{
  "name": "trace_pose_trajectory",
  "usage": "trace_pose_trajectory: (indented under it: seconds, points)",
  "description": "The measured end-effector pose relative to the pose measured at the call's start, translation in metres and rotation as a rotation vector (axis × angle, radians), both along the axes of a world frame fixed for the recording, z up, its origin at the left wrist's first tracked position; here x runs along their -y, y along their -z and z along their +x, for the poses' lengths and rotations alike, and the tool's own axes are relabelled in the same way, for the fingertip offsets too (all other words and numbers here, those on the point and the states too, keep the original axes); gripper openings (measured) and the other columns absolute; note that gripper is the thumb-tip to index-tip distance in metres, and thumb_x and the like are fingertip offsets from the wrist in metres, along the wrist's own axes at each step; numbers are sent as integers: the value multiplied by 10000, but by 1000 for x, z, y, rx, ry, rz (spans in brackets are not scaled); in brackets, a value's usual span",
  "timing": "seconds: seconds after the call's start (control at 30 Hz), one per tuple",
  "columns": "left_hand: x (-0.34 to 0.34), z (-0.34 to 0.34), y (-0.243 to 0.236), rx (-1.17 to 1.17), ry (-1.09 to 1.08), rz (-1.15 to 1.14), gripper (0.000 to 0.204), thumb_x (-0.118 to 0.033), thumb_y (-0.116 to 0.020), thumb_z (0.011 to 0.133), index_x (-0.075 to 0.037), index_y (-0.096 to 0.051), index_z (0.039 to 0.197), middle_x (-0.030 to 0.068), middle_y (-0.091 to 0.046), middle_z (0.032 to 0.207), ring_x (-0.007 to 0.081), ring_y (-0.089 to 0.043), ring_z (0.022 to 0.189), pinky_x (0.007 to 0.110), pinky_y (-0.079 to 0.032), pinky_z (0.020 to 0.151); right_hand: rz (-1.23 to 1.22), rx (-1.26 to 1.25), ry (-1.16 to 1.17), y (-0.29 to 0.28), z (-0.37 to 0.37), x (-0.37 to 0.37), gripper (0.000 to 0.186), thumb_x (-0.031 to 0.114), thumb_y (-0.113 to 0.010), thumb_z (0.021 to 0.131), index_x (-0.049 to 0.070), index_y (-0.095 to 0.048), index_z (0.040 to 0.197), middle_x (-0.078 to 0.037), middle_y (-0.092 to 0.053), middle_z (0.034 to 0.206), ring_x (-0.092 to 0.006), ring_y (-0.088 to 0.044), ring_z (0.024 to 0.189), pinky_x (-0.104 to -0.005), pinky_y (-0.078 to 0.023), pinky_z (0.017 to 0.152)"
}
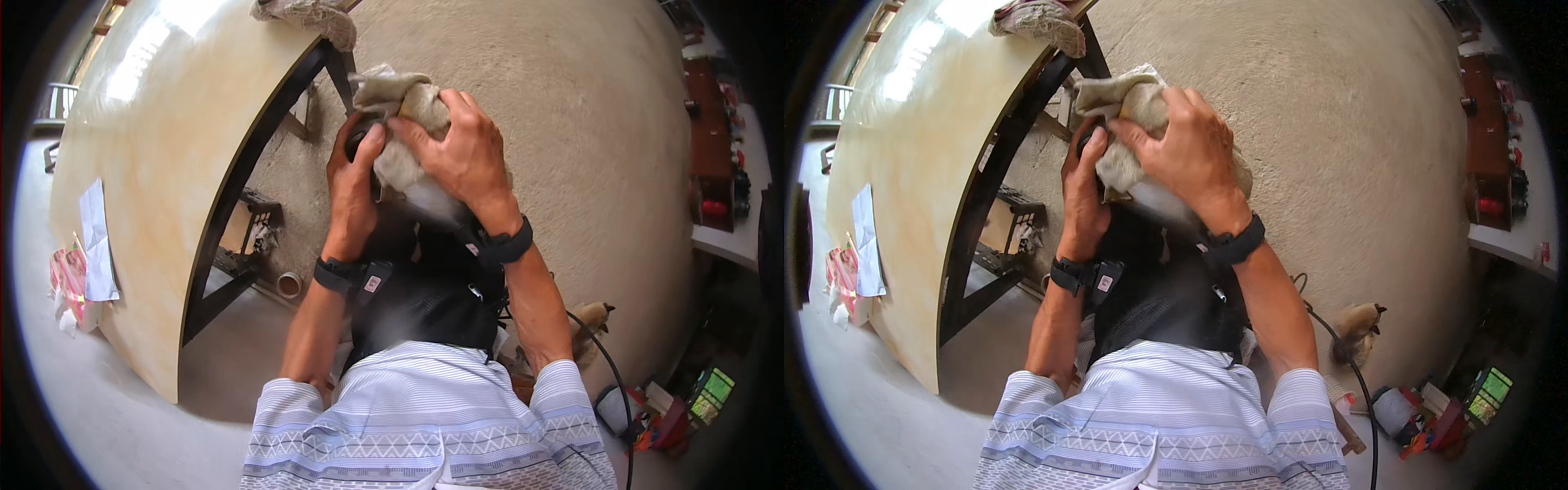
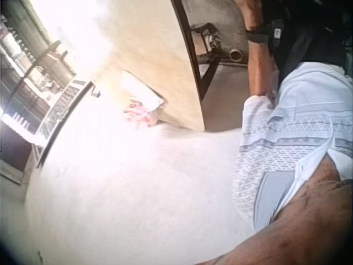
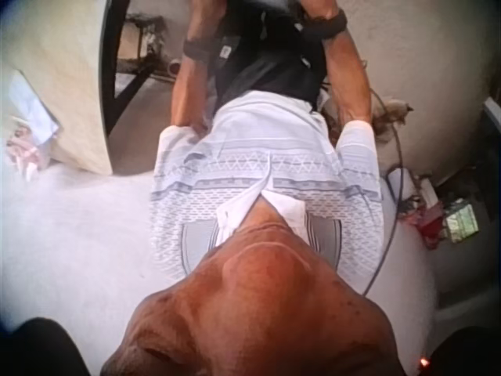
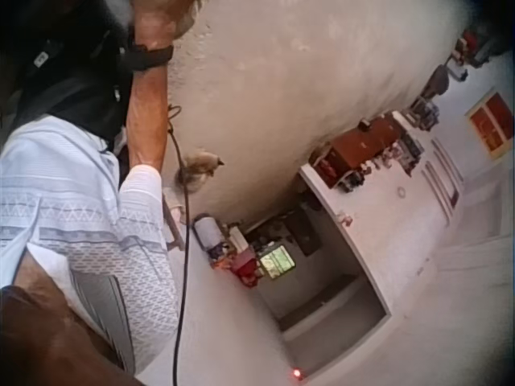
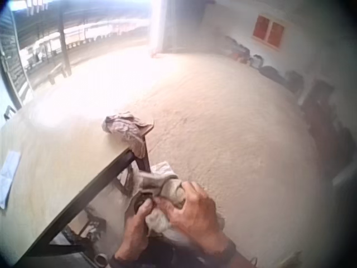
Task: Wiping and cleaning the exterior surface of an electric kettle with a cloth.
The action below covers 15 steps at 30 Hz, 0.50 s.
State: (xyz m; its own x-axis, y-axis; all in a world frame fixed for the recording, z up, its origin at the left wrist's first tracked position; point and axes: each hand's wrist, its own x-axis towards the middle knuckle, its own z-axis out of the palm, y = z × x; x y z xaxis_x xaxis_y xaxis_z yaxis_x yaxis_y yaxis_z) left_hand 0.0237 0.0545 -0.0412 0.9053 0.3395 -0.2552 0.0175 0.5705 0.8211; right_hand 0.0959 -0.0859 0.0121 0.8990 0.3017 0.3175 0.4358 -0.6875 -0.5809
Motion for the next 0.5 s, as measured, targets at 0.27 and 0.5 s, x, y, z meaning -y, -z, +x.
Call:
trace_pose_trajectory:
  seconds: [0.27,0.5]
  points:
    - [-4,-10,-15,-25,82,92,755,-330,-804,948,19,-510,1550,159,-657,1355,218,-638,1223,342,-494,1082,330,-489,-29,16,-2,66,559,498,-729,1024,-52,-736,1125,-140,-700,912,-347,-713,879,-415,-571,823]
    - [-4,-21,-9,-22,148,319,777,-309,-845,871,12,-535,1508,142,-665,1343,206,-623,1224,341,-491,1078,95,-22,-322,-1,-44,59,643,410,-805,957,-89,-658,1334,-222,-640,1325,-408,-643,1213,-479,-519,1056]
